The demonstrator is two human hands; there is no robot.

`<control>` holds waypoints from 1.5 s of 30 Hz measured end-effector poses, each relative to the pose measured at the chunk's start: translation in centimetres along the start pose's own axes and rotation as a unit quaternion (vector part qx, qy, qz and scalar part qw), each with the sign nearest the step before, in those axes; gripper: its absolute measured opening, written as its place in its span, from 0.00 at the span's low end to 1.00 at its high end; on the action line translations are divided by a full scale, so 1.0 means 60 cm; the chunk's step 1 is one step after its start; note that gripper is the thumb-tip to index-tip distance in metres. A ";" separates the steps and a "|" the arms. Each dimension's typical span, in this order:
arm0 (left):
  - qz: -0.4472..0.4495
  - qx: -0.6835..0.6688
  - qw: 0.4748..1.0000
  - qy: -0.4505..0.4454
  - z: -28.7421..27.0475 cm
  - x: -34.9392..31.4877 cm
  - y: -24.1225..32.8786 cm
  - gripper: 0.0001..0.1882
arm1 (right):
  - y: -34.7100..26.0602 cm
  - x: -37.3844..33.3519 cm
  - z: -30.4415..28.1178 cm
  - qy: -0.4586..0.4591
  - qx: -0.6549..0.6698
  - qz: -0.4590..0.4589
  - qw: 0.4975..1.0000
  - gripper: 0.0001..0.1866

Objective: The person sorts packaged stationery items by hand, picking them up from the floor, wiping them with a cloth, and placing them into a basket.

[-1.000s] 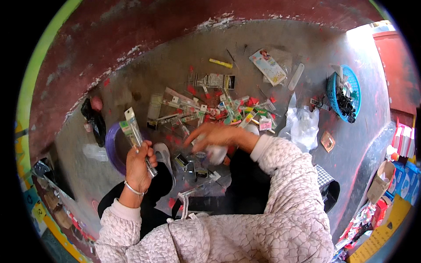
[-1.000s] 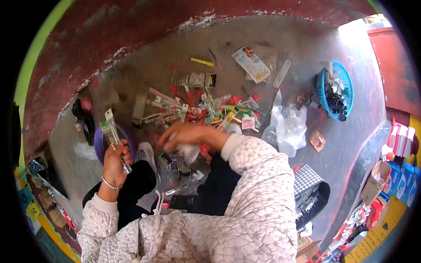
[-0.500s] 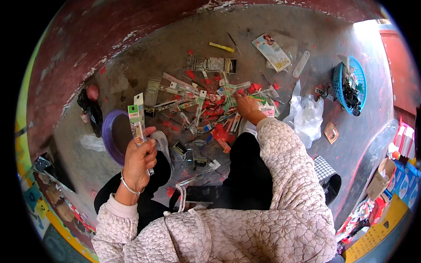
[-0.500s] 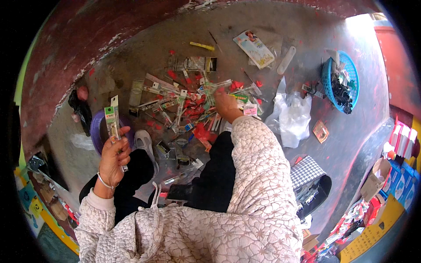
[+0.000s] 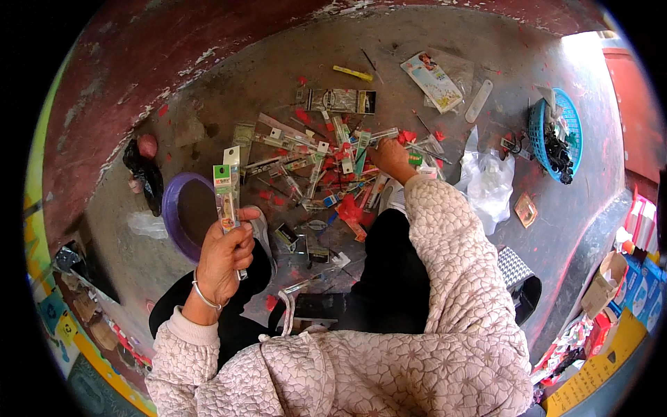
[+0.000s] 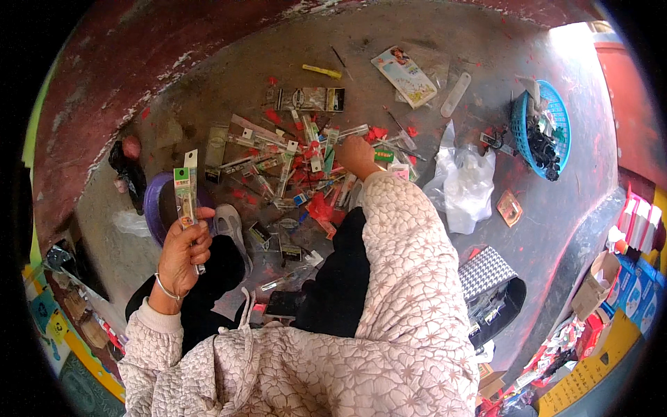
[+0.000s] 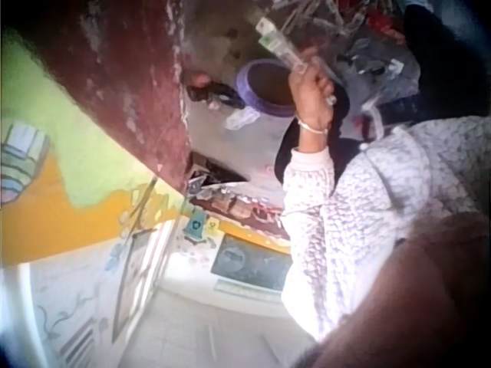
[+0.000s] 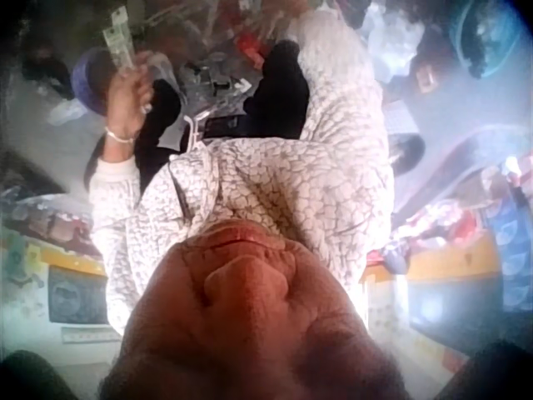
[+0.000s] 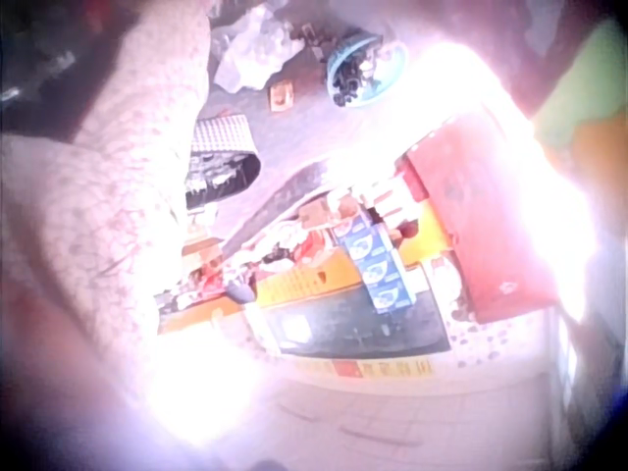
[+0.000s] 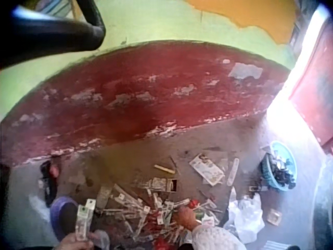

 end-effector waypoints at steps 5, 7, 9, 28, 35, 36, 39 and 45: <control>-0.009 0.000 1.000 -0.007 0.010 -0.001 0.000 0.11 | -0.039 -0.022 0.055 -0.004 -0.060 -0.041 0.997 0.23; -0.011 0.004 1.000 -0.006 0.010 -0.001 -0.001 0.11 | -0.056 -0.016 0.066 0.008 -0.059 -0.099 0.993 0.19; -0.011 0.007 1.000 0.001 0.010 -0.002 -0.001 0.11 | -0.073 -0.014 0.078 0.031 -0.075 -0.143 0.986 0.16; 0.002 -0.006 1.000 -0.001 0.006 0.001 -0.005 0.09 | -0.069 -0.016 -0.065 -0.119 0.360 -0.070 0.922 0.09; 0.001 -0.003 1.000 -0.003 0.003 0.002 -0.006 0.10 | 0.040 0.009 -0.058 -0.041 0.248 -0.054 0.966 0.08; -0.001 -0.001 1.000 -0.009 0.001 0.004 -0.008 0.10 | 0.050 0.010 -0.062 -0.032 0.278 -0.025 0.960 0.08; -0.007 -0.015 1.000 -0.016 0.001 0.003 -0.012 0.10 | 0.055 -0.006 -0.045 -0.131 0.352 -0.019 0.927 0.07; 0.001 0.000 1.000 -0.019 0.032 -0.002 0.012 0.08 | 0.210 -0.006 0.162 -0.024 0.194 0.045 0.980 0.12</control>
Point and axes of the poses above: each hand's wrist, its own x-axis towards the middle knuckle, its own z-axis out of the palm, y = z × x, the point moved 7 cm from there along x, towards the middle knuckle, and after that the axes turned 12 degrees about y, right-handed, at the moved point
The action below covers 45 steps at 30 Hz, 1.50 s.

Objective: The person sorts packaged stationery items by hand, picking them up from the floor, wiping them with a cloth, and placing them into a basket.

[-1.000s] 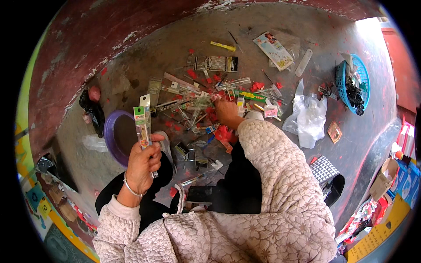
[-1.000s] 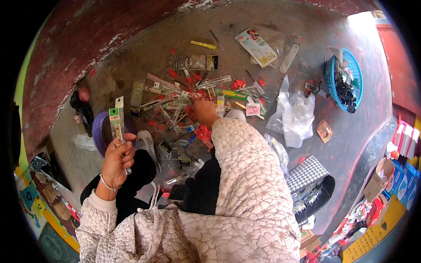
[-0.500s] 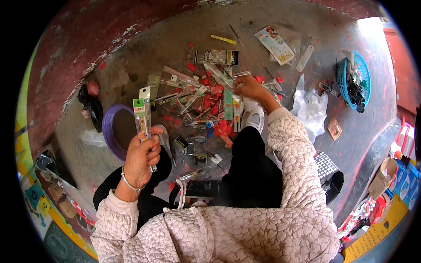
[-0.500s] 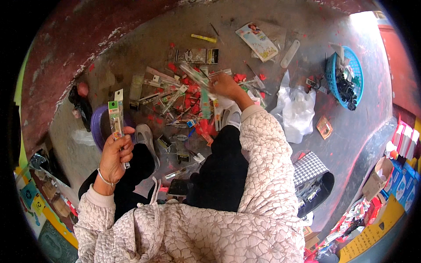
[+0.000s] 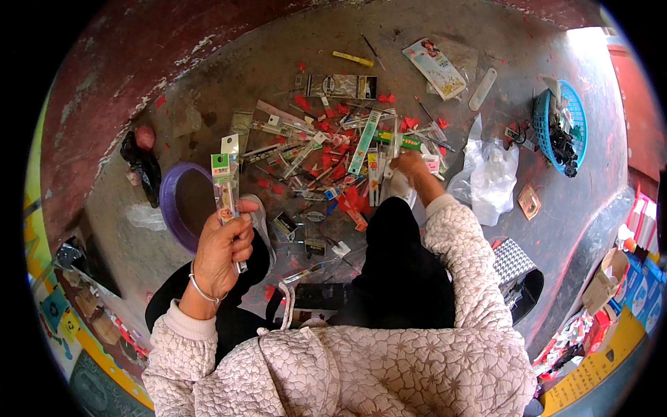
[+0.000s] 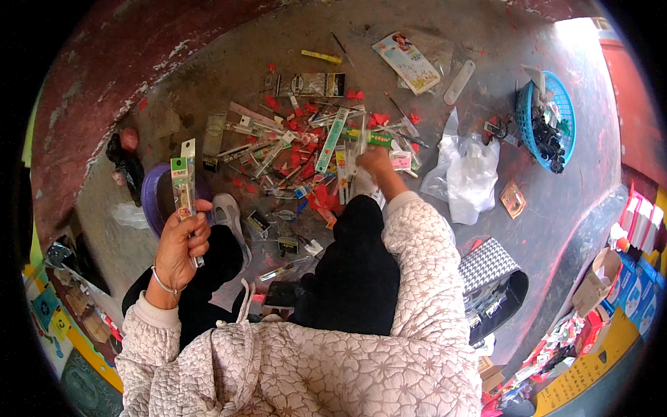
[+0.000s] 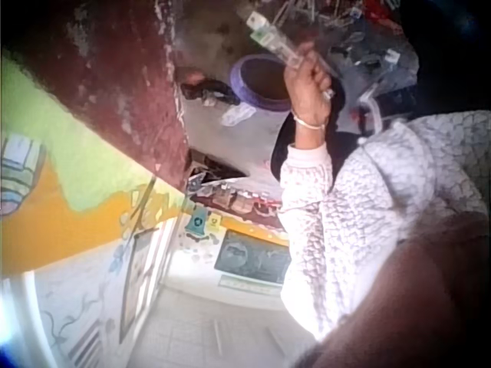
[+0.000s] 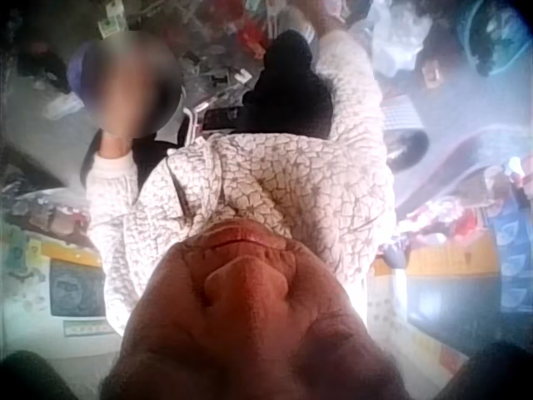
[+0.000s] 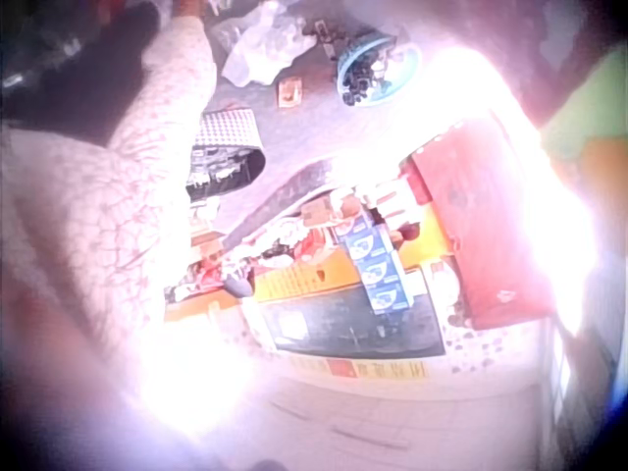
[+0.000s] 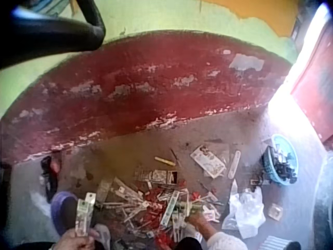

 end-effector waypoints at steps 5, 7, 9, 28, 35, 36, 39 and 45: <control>-0.013 -0.014 1.000 0.000 -0.024 -0.001 -0.027 0.09 | -0.142 -0.097 -0.008 0.046 -0.061 -0.001 0.997 0.23; -0.013 -0.012 1.000 -0.005 -0.024 0.000 -0.029 0.10 | -0.155 -0.105 0.002 0.095 -0.102 0.003 0.990 0.21; -0.008 -0.005 1.000 -0.018 -0.011 0.002 -0.021 0.10 | -0.123 -0.080 0.044 0.058 -0.125 -0.026 0.990 0.19; 0.016 -0.026 1.000 0.002 -0.010 -0.021 -0.007 0.09 | -0.225 -0.055 -0.227 0.087 0.235 -0.026 0.968 0.10; 0.066 -0.036 0.995 -0.061 -0.003 -0.051 0.003 0.09 | -0.354 -0.150 -0.293 -0.026 0.316 0.007 0.948 0.11; 0.082 -0.032 0.994 -0.071 -0.003 -0.057 0.004 0.09 | -0.389 -0.172 -0.302 -0.031 0.306 -0.003 0.952 0.10; 0.095 -0.055 0.987 -0.117 0.014 -0.086 0.014 0.10 | -0.498 -0.248 -0.323 -0.046 0.361 0.010 0.931 0.10; 0.111 -0.103 0.947 -0.283 0.058 -0.121 0.038 0.16 | -0.660 -0.404 -0.346 -0.112 0.368 -0.014 0.923 0.08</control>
Point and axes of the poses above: each hand's wrist, its own x-axis towards the middle knuckle, its own z-axis out of the palm, y = z × x, the point moved 7 cm from there along x, towards the middle knuckle, and after that the axes turned 12 degrees about y, right-handed, at the moved point
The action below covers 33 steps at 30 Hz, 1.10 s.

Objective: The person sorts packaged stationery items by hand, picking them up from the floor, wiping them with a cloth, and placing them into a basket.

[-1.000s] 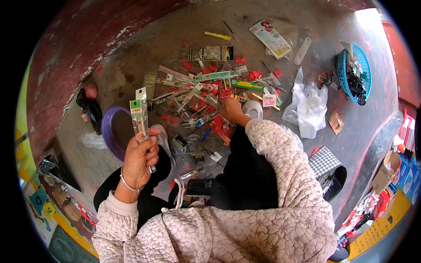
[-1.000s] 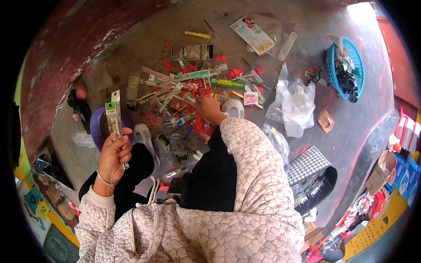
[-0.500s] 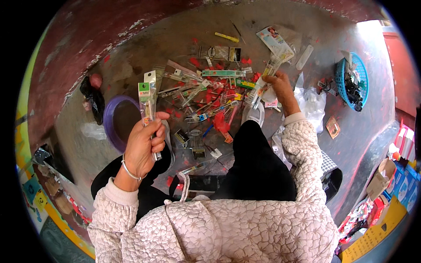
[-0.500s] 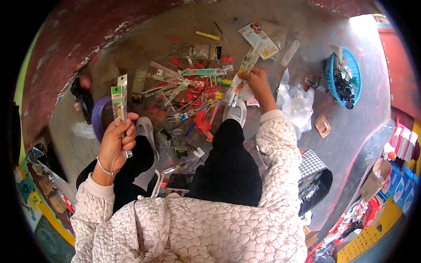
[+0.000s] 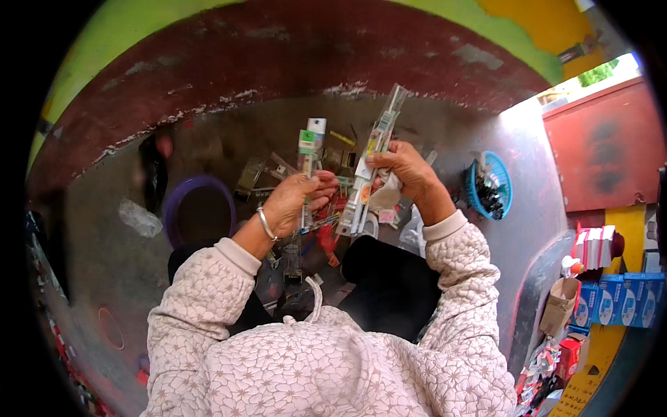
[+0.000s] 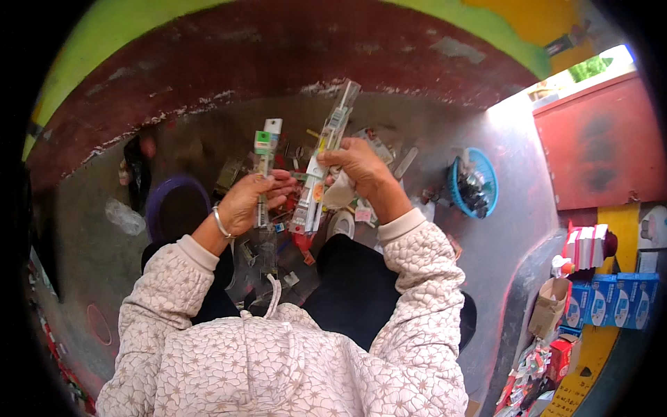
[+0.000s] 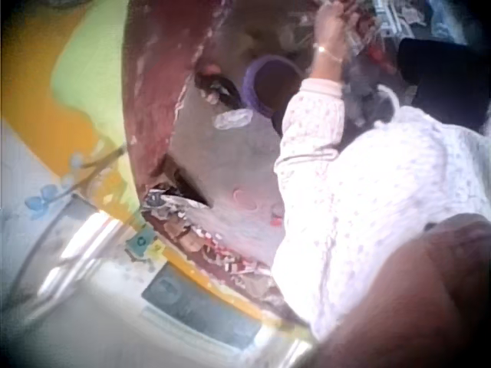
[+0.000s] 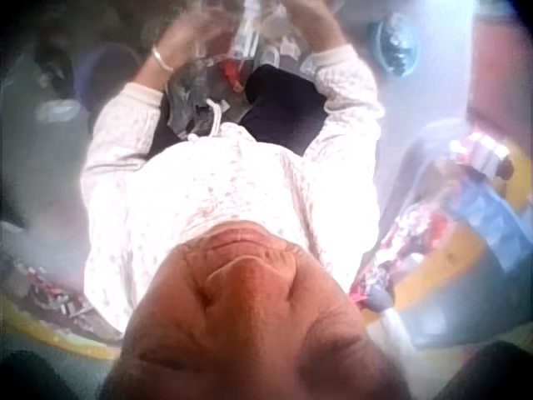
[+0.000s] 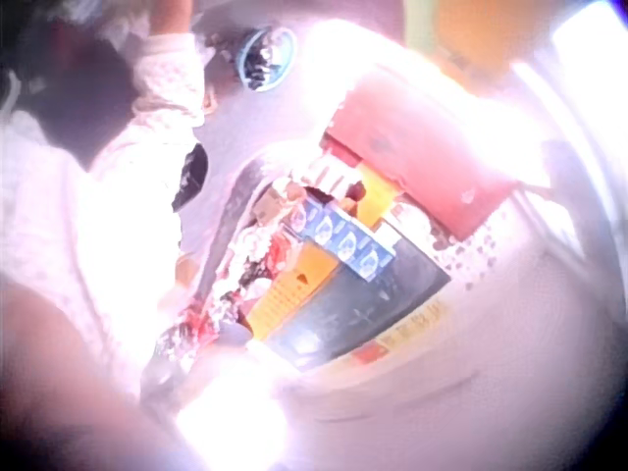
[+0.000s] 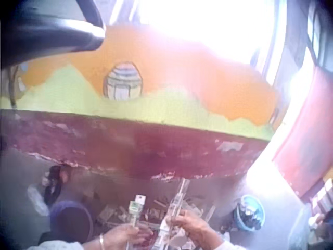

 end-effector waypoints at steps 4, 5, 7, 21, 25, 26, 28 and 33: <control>-0.032 -0.037 0.988 -0.144 0.054 -0.035 -0.003 0.21 | -0.025 -0.040 0.037 0.039 -0.041 -0.053 0.997 0.09; -0.035 -0.036 0.986 -0.159 0.060 -0.044 -0.002 0.21 | -0.031 -0.053 0.046 0.051 -0.051 -0.078 0.994 0.10; -0.042 -0.035 0.980 -0.193 0.073 -0.065 0.001 0.22 | -0.030 -0.067 0.053 0.080 -0.039 -0.108 0.990 0.10; 0.077 0.141 0.982 -0.096 0.022 -0.063 0.010 0.19 | 0.009 -0.078 0.052 0.160 0.067 -0.121 0.977 0.14; 0.058 0.149 0.985 -0.060 0.011 -0.063 0.017 0.21 | -0.010 -0.071 -0.005 0.220 0.113 -0.151 0.957 0.10; 0.048 0.154 0.986 -0.048 0.008 -0.063 0.021 0.21 | -0.012 -0.073 -0.010 0.217 0.111 -0.145 0.959 0.10; 0.049 0.137 0.988 -0.042 -0.001 -0.046 0.017 0.20 | -0.012 -0.076 -0.015 0.210 0.105 -0.133 0.963 0.09; 0.043 0.081 0.995 -0.026 -0.016 -0.029 0.024 0.17 | 0.016 -0.096 0.076 -0.006 -0.049 -0.053 0.997 0.08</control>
Point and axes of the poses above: each hand's wrist, its own x-axis towards the middle knuckle, its own z-axis out of the palm, y = z × x, the point moved 7 cm from there along x, towards the middle knuckle, and after that the axes turned 12 degrees about y, right-handed, at the moved point
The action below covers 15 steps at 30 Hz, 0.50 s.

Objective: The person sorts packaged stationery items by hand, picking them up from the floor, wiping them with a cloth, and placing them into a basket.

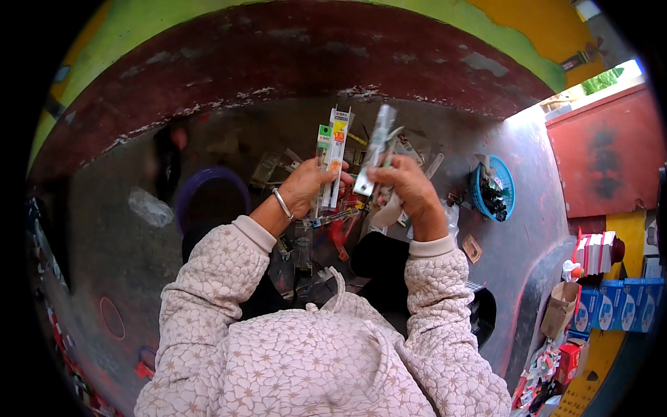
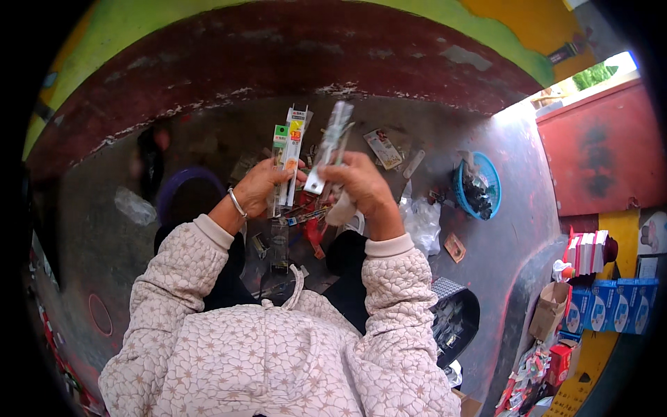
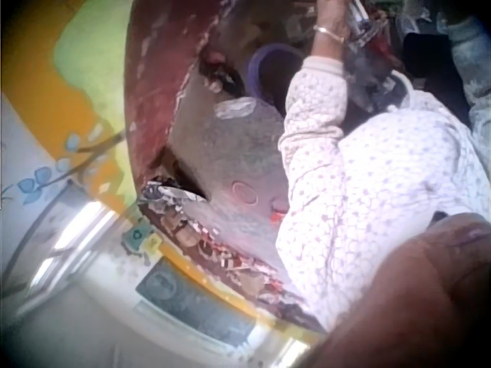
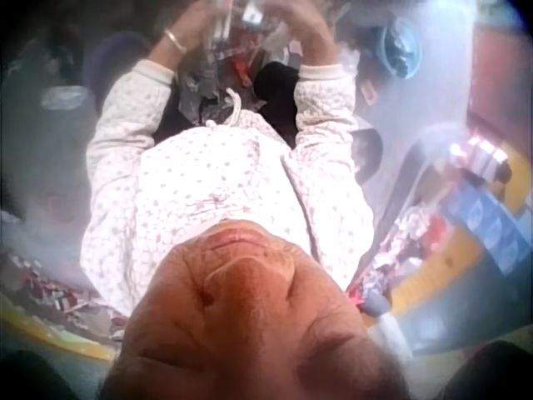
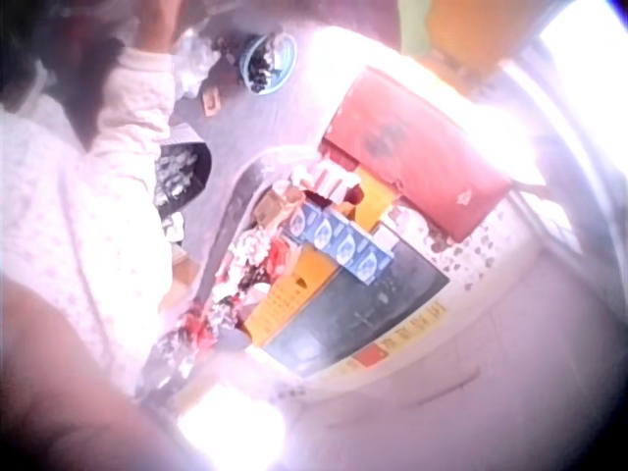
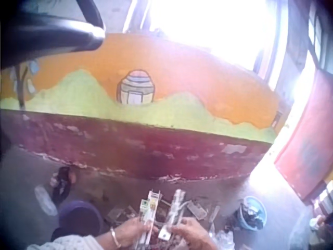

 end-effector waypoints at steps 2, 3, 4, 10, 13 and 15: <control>-0.003 -0.040 0.999 0.005 0.011 -0.002 0.003 0.13 | 0.020 -0.001 0.025 -0.034 -0.020 0.007 0.999 0.07; -0.004 -0.060 0.998 0.008 0.015 -0.002 0.003 0.12 | 0.031 0.000 0.034 -0.047 -0.024 0.015 0.998 0.06; -0.010 -0.096 0.995 -0.018 0.017 -0.002 0.002 0.13 | 0.037 0.001 0.040 -0.045 -0.033 0.012 0.998 0.05; -0.010 -0.092 0.995 -0.030 0.018 -0.003 -0.003 0.12 | 0.053 0.014 0.052 -0.056 -0.129 -0.024 0.990 0.08; -0.011 -0.079 0.996 -0.028 0.014 -0.004 -0.007 0.12 | 0.047 0.006 0.059 -0.056 -0.125 -0.042 0.990 0.10; -0.013 -0.086 0.996 -0.014 0.005 -0.003 -0.010 0.12 | 0.044 0.001 0.061 -0.053 -0.087 -0.022 0.995 0.11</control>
Point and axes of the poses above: each hand's wrist, its own x-axis towards the middle knuckle, its own z-axis out of the palm, y = z × x, the point moved 7 cm from there along x, towards the middle knuckle, and after that the axes turned 12 degrees about y, right-handed, at the moved point
